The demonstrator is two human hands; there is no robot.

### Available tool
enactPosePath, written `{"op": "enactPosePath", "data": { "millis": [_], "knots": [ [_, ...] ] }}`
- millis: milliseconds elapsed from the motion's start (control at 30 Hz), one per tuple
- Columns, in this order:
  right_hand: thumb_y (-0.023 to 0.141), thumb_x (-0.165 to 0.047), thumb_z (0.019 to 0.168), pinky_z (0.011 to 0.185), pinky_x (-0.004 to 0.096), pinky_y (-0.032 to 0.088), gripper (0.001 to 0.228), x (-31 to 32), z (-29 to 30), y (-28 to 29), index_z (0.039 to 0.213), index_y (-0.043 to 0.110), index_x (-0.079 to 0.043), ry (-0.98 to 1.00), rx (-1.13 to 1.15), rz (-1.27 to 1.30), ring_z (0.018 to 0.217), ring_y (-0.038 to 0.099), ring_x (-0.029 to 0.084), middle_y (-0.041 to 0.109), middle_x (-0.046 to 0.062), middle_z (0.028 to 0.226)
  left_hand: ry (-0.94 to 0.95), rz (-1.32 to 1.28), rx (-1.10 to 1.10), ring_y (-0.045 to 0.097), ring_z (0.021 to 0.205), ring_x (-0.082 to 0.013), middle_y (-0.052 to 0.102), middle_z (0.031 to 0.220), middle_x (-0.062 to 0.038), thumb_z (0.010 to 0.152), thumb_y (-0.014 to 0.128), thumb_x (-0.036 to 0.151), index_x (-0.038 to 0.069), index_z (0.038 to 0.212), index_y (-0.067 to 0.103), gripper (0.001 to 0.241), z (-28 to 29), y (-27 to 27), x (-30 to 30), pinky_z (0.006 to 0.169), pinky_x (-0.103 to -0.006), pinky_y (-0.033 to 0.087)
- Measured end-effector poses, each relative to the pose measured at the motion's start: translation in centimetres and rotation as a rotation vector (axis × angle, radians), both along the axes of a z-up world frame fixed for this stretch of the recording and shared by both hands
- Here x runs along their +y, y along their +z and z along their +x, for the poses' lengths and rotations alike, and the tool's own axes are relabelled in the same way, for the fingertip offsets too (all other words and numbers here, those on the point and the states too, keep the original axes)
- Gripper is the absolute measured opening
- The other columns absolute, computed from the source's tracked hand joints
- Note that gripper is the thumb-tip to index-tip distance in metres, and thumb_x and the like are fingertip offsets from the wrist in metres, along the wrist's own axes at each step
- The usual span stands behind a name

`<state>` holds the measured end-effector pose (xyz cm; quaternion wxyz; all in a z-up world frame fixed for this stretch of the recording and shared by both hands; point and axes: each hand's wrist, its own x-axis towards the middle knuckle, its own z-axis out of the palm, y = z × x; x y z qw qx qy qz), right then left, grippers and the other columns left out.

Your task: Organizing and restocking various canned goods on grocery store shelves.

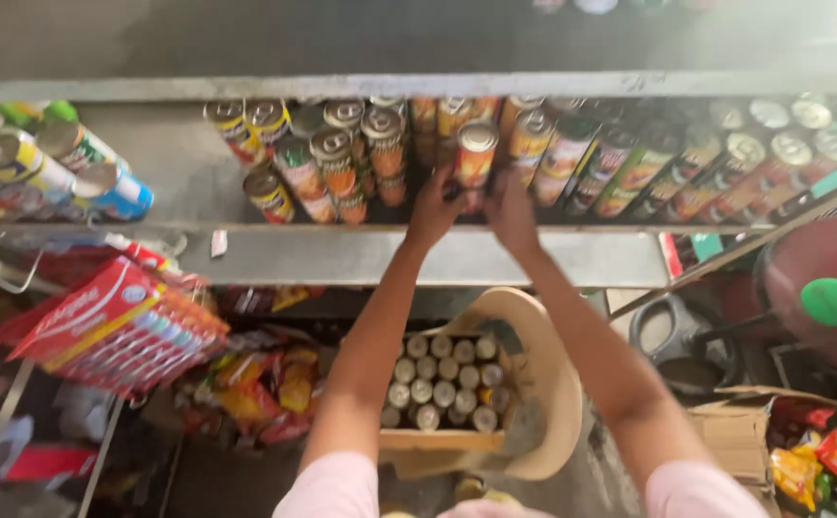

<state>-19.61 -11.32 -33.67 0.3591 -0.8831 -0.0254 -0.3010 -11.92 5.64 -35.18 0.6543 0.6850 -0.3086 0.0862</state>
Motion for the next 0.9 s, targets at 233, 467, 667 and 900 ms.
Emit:
{"op": "enactPosePath", "data": {
  "millis": [233, 467, 667, 900],
  "knots": [
    [0.075, -0.006, 0.091, 0.069, 0.031, 0.058, 0.015, 2.2, -2.4, 0.5, 0.100, 0.064, 0.000, 0.129, -0.095, 0.265, 0.080, 0.072, 0.017, 0.071, 0.011, 0.089, 0.171, 0.150, -0.077, 0.069, 0.101, -0.0253, 0.071, 0.111, -0.017, 0.084, 0.083, 0.025, 0.001, 0.129, 0.062, 0.055, -1.8, -0.6, 0.8, 0.090, -0.0373, 0.056],
    [0.074, -0.008, 0.090, 0.073, 0.033, 0.058, 0.012, 3.5, -3.3, 0.8, 0.099, 0.068, -0.004, 0.120, -0.066, 0.292, 0.085, 0.073, 0.022, 0.073, 0.010, 0.094, 0.066, 0.131, -0.108, 0.073, 0.089, -0.0250, 0.072, 0.100, -0.014, 0.081, 0.084, 0.014, 0.001, 0.108, 0.062, 0.038, 0.2, -2.4, 1.2, 0.079, -0.0364, 0.060],
    [0.072, -0.010, 0.087, 0.072, 0.047, 0.054, 0.008, 6.0, -4.2, 0.3, 0.095, 0.070, -0.007, -0.179, -0.129, -0.054, 0.088, 0.068, 0.039, 0.070, 0.015, 0.095, 0.166, 0.186, -0.148, 0.074, 0.083, -0.0262, 0.071, 0.096, -0.015, 0.080, 0.084, 0.010, 0.001, 0.101, 0.062, 0.032, 0.3, -2.7, 0.0, 0.072, -0.0371, 0.059],
    [0.070, -0.011, 0.092, 0.073, 0.049, 0.054, 0.021, 7.4, -3.0, 2.0, 0.110, 0.061, -0.006, -0.254, -0.301, -0.025, 0.094, 0.065, 0.044, 0.066, 0.021, 0.110, 0.217, 0.224, -0.039, 0.072, 0.088, -0.0327, 0.072, 0.099, -0.018, 0.088, 0.082, 0.013, 0.002, 0.115, 0.061, 0.036, 0.0, 0.3, -1.8, 0.076, -0.0408, 0.056]
  ]
}}
